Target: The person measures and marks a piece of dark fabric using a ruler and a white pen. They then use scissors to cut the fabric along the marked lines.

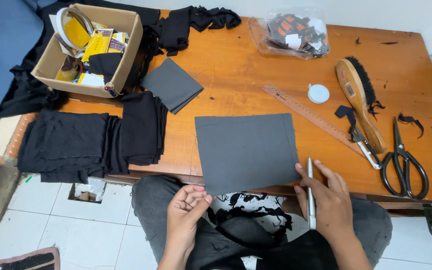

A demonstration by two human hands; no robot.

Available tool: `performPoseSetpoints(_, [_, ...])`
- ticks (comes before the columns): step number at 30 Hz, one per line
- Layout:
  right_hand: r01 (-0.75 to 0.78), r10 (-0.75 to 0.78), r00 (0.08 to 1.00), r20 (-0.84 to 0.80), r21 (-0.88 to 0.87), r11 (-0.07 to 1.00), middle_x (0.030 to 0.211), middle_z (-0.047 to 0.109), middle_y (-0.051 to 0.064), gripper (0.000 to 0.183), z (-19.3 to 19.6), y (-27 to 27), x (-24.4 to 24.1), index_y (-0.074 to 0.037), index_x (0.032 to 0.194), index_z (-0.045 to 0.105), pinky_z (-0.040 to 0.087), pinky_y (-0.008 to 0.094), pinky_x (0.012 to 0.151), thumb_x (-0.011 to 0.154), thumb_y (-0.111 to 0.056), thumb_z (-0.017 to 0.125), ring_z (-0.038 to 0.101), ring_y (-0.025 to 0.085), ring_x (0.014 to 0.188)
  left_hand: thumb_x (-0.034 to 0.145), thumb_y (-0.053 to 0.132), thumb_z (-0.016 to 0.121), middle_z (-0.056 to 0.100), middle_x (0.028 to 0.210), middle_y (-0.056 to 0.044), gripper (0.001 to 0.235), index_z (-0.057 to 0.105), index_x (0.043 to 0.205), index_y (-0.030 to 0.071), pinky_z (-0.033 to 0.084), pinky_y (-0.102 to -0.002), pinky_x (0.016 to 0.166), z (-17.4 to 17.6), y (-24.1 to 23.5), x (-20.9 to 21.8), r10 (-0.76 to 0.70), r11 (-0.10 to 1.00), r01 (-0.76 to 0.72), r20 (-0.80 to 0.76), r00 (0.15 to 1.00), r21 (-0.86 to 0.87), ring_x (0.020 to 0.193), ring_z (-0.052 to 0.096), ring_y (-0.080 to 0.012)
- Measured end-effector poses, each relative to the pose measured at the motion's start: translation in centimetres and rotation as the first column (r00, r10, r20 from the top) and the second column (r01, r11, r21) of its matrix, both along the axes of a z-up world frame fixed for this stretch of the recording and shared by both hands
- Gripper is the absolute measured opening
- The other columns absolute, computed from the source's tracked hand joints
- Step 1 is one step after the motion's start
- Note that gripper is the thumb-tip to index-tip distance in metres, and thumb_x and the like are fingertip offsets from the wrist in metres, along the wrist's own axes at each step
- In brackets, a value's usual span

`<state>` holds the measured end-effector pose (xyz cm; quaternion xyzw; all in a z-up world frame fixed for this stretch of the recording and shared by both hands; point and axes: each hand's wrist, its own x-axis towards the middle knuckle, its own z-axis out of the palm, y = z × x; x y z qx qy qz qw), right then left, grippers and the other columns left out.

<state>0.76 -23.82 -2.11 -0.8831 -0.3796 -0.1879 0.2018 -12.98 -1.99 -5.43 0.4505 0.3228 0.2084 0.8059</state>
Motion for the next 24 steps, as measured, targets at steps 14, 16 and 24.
performPoseSetpoints(14, [-0.012, 0.021, 0.994, -0.103, 0.093, 0.996, 0.118, 0.054, 0.011, 0.013, -1.5, 0.0, -0.3, -0.005, 0.084, 0.053, 0.037, 0.048, 0.095, 0.076, -0.014, 0.058, 0.041, 0.032, 0.122, 0.075, 0.006, 0.059, 0.064, 0.082, -0.006, 0.012, 0.061, 0.087, 0.004, 0.049, -0.022, 0.070, 1.8, 1.1, 1.1, 0.202, 0.685, -0.086, -0.074, 0.977, 0.724, 0.076, 0.060, -0.0116])
performPoseSetpoints(16, [-0.022, 0.037, 0.994, -0.104, 0.140, 0.990, 0.116, 0.054, 0.016, 0.014, -2.2, -0.4, -0.2, -0.004, 0.084, 0.054, 0.038, 0.048, 0.095, 0.075, -0.013, 0.059, 0.044, 0.033, 0.120, 0.077, 0.004, 0.055, 0.062, 0.087, -0.007, 0.015, 0.060, 0.091, 0.002, 0.051, -0.025, 0.073, 1.5, 1.2, 1.0, 0.159, 0.467, -0.082, 0.008, 0.987, 0.881, 0.081, 0.060, -0.0150])
performPoseSetpoints(24, [-0.071, 0.032, 0.986, 0.166, 0.233, 0.970, 0.108, 0.059, 0.013, 0.007, -4.3, 0.0, 0.3, -0.006, 0.079, 0.051, 0.043, 0.041, 0.084, 0.080, -0.010, 0.057, 0.056, 0.028, 0.104, 0.081, 0.016, 0.054, 0.051, 0.122, -0.007, 0.035, 0.051, 0.114, 0.005, 0.043, -0.033, 0.085, 1.1, 1.7, 0.5, 0.062, -0.096, 0.124, -0.118, 0.991, 0.988, 0.100, 0.052, -0.0225])
